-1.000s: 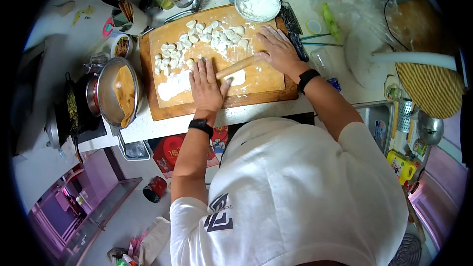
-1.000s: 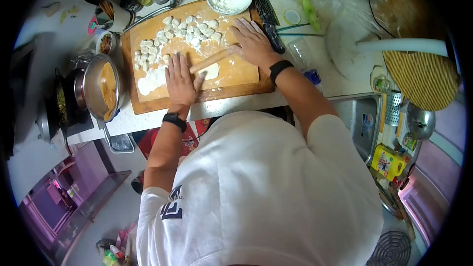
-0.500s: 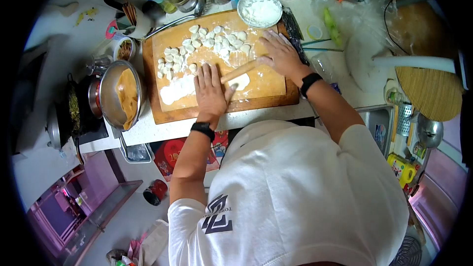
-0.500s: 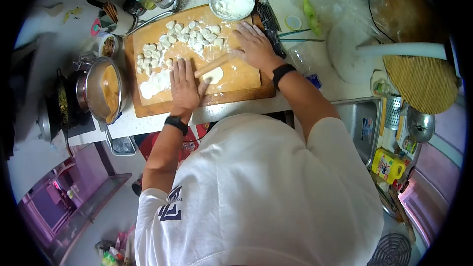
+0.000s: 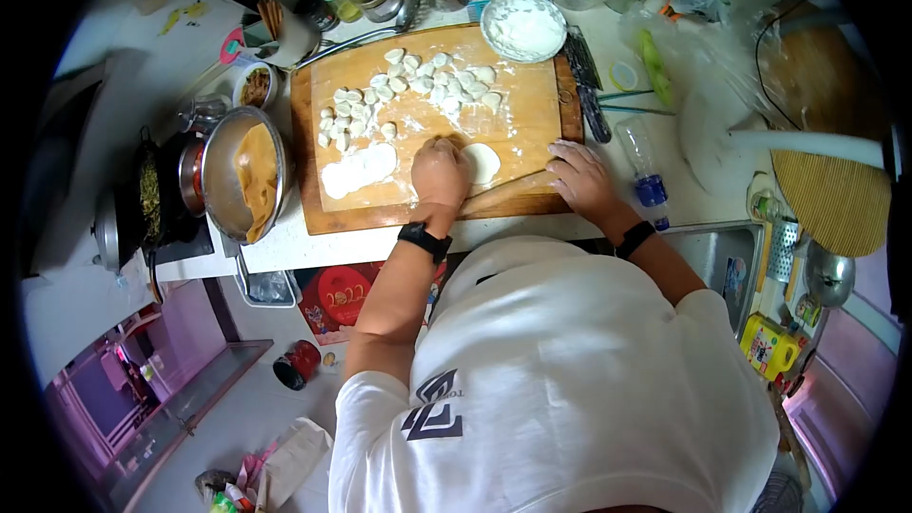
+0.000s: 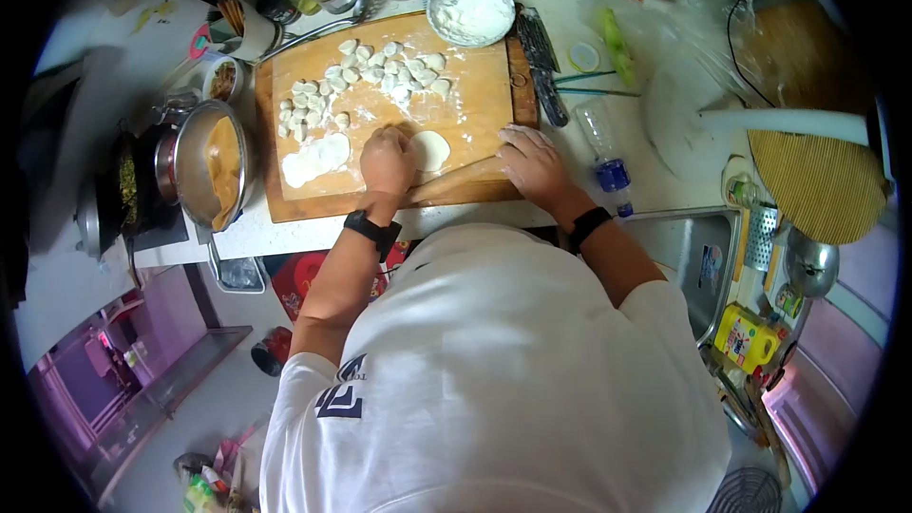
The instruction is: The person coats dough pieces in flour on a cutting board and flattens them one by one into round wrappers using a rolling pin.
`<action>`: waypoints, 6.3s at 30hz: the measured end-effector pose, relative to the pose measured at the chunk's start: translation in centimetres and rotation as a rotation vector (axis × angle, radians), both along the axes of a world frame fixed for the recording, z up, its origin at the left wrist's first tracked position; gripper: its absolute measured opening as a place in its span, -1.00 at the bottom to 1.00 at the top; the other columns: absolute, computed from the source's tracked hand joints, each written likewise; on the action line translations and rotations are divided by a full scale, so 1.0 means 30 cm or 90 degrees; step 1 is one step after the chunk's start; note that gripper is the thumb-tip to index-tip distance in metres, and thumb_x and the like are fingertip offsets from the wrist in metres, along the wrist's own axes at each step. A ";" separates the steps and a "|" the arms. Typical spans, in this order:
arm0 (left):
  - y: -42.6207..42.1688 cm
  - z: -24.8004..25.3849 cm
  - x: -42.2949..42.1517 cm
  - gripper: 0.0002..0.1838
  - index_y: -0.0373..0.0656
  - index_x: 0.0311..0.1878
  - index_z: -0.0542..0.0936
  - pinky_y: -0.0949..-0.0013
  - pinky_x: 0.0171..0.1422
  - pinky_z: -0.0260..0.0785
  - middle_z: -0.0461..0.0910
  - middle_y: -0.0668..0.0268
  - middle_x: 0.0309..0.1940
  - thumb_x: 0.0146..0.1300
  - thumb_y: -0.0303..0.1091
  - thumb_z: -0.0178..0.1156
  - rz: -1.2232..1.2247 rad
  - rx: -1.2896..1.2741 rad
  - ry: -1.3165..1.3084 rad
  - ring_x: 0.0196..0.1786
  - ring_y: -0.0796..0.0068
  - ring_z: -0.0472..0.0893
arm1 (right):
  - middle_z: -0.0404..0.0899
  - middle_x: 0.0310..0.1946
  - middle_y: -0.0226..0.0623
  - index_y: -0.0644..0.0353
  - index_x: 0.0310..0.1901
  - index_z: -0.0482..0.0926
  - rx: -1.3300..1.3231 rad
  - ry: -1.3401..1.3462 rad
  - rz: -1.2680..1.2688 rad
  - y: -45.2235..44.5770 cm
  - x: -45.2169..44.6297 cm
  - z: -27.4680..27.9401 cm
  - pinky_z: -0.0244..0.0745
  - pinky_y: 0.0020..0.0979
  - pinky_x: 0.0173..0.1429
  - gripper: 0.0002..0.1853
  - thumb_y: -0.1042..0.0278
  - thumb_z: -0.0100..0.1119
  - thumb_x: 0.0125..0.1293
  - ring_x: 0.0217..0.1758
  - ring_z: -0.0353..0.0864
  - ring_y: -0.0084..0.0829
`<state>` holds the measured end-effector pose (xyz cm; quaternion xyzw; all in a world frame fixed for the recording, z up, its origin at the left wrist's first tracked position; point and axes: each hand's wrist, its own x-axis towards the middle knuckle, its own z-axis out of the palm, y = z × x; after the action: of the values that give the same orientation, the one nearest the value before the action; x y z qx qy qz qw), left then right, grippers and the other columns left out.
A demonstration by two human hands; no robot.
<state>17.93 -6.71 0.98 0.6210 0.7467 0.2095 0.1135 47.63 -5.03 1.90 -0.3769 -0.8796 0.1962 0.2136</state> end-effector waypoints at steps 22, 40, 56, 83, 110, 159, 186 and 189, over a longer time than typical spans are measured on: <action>0.014 -0.017 -0.255 -0.31 -0.43 0.54 0.39 -0.11 0.74 0.10 0.47 -0.22 0.49 0.46 -0.19 0.17 -0.115 0.002 0.233 0.57 -0.25 0.41 | 0.60 0.30 -0.06 0.21 0.02 0.67 -0.049 -0.001 0.011 0.000 0.000 0.020 0.41 -0.07 0.57 -0.68 0.44 0.43 0.22 0.47 0.51 0.02; 0.178 0.020 0.064 -0.83 -0.19 -0.09 0.68 0.04 -0.23 0.66 0.71 0.02 -0.24 0.39 -0.33 0.20 -0.275 0.065 0.076 -0.17 -0.04 0.75 | 0.61 0.26 -0.09 0.16 -0.01 0.66 -0.042 -0.023 0.008 -0.003 -0.004 0.003 0.41 -0.08 0.56 -0.74 0.37 0.37 0.27 0.47 0.50 -0.01; 0.843 0.086 0.301 -0.72 -0.06 -0.01 0.76 -0.02 0.18 0.61 0.80 -0.01 -0.06 0.31 -0.22 0.23 -0.297 -0.131 0.045 0.02 -0.08 0.77 | 0.56 0.28 -0.16 0.18 -0.11 0.64 -0.068 -0.003 -0.014 -0.027 -0.007 0.018 0.44 -0.13 0.53 -0.82 0.35 0.35 0.30 0.51 0.46 -0.08; -0.051 0.049 0.007 -0.24 -0.44 0.58 0.32 -0.05 0.76 0.10 0.31 -0.30 0.57 0.50 -0.14 0.25 -0.364 -0.035 0.142 0.63 -0.25 0.30 | 0.60 0.30 -0.04 0.21 -0.04 0.66 -0.068 0.025 0.012 0.004 0.007 -0.006 0.38 -0.05 0.60 -0.75 0.41 0.40 0.25 0.50 0.50 0.04; -0.231 0.046 -0.085 0.09 -0.31 0.70 0.15 -0.26 0.79 -0.17 0.17 -0.26 0.67 0.38 0.29 0.28 -0.248 -0.070 0.120 0.72 -0.30 0.10 | 0.34 0.62 -0.07 0.24 0.47 0.49 0.076 -0.153 -0.045 0.104 -0.122 0.011 0.01 -0.03 0.79 -0.24 -0.14 0.34 0.42 0.74 0.20 -0.10; -0.268 0.077 -0.107 -0.19 -0.24 0.60 0.35 -0.23 0.74 0.01 0.36 -0.17 0.57 0.40 -0.05 0.33 -0.273 -0.020 0.043 0.64 -0.22 0.30 | 0.50 0.48 -0.09 0.17 0.23 0.66 0.011 -0.043 -0.071 -0.036 -0.076 -0.020 0.24 -0.01 0.69 -0.54 0.26 0.43 0.32 0.64 0.37 -0.08; -0.177 0.046 -0.130 0.09 -0.31 0.70 0.15 -0.22 0.79 -0.11 0.14 -0.27 0.67 0.33 0.17 0.38 -0.291 -0.049 0.126 0.73 -0.29 0.11 | 0.35 0.61 -0.07 0.22 0.45 0.50 0.068 -0.097 -0.081 0.083 -0.100 0.003 0.04 -0.03 0.78 -0.25 -0.10 0.38 0.39 0.72 0.22 -0.10; -0.276 0.092 -0.116 0.16 -0.33 0.69 0.14 -0.23 0.80 -0.14 0.13 -0.26 0.68 0.24 0.18 0.44 -0.365 -0.093 0.139 0.73 -0.32 0.09 | 0.35 0.61 -0.09 0.21 0.45 0.50 -0.009 -0.151 -0.049 0.020 -0.062 -0.010 0.03 -0.03 0.78 -0.25 -0.10 0.40 0.37 0.73 0.21 -0.11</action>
<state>14.44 -14.98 3.74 0.8152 0.5621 0.0467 0.1318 45.78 -4.43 1.60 -0.4322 -0.8824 0.1479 0.1127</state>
